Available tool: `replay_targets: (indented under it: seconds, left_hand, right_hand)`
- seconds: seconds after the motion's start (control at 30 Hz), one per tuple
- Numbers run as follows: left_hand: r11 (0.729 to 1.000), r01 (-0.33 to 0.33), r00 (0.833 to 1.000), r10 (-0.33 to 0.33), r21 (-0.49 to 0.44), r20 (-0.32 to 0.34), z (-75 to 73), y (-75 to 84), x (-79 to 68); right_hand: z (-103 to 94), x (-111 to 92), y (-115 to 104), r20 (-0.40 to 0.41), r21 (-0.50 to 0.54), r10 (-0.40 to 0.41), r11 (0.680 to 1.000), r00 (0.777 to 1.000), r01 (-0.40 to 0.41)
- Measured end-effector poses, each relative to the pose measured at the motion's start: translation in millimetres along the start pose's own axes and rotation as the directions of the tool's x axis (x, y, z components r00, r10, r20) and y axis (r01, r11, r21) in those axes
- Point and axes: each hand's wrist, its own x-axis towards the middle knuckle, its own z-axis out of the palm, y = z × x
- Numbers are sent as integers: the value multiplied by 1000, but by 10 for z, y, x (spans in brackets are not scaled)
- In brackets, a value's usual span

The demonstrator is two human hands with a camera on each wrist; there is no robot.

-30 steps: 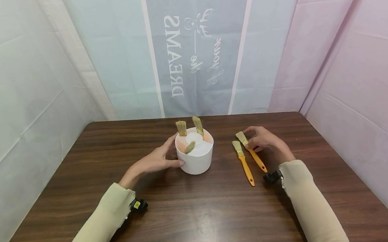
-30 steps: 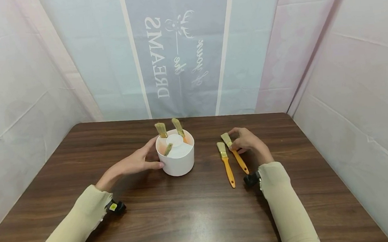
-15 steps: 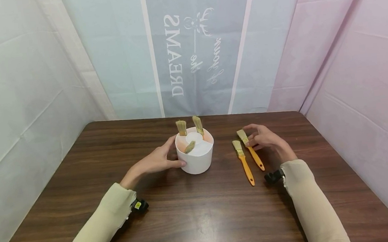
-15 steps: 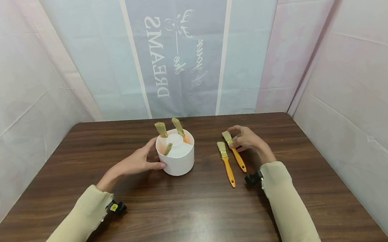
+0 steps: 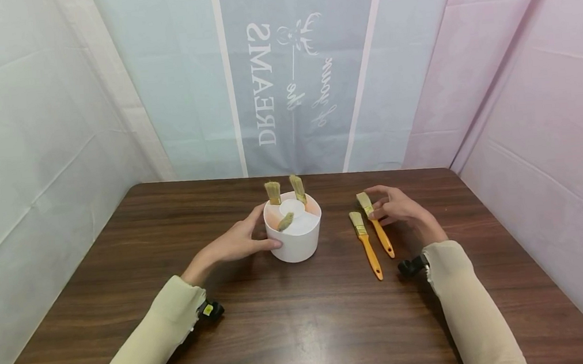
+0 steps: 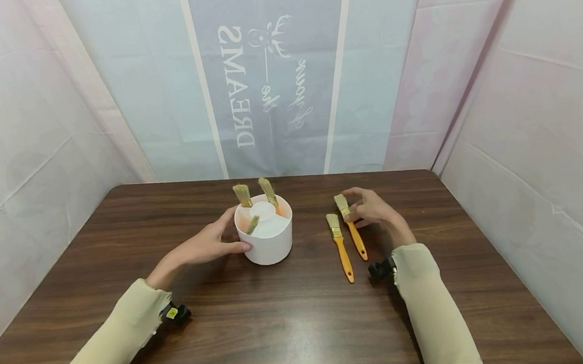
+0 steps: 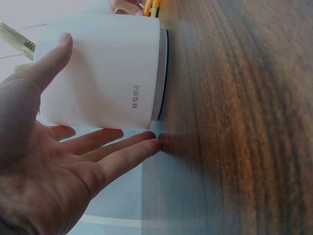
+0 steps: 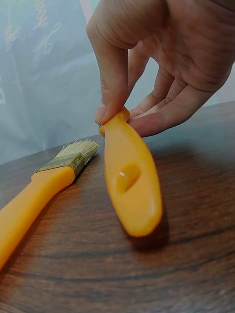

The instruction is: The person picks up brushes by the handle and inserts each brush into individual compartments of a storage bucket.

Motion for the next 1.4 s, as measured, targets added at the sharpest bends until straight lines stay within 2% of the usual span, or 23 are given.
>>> replay_targets:
  seconds: [0.47, 0.77, 0.97, 1.2, 1.4]
  left_hand:
    - [1000, 1, 1000, 0, 14, -3, -4, -7, 4]
    - [998, 21, 1000, -20, 58, -24, -11, 2, -10]
    - [999, 21, 1000, -20, 36, -20, -19, -7, -4]
    - [999, 0, 1000, 0, -33, 12, -21, -36, 5]
    - [999, 6, 1000, -5, -42, 25, -12, -14, -11]
  right_hand:
    - [-4, 13, -120, -20, 2, -42, 999, 999, 42]
    - [11, -41, -287, -21, 8, -73, 997, 997, 73]
    - [27, -61, -392, -26, 7, -85, 996, 996, 86]
    - [56, -103, -509, -37, 17, -112, 994, 993, 113]
    - [77, -182, -643, -47, 22, -127, 992, 991, 128]
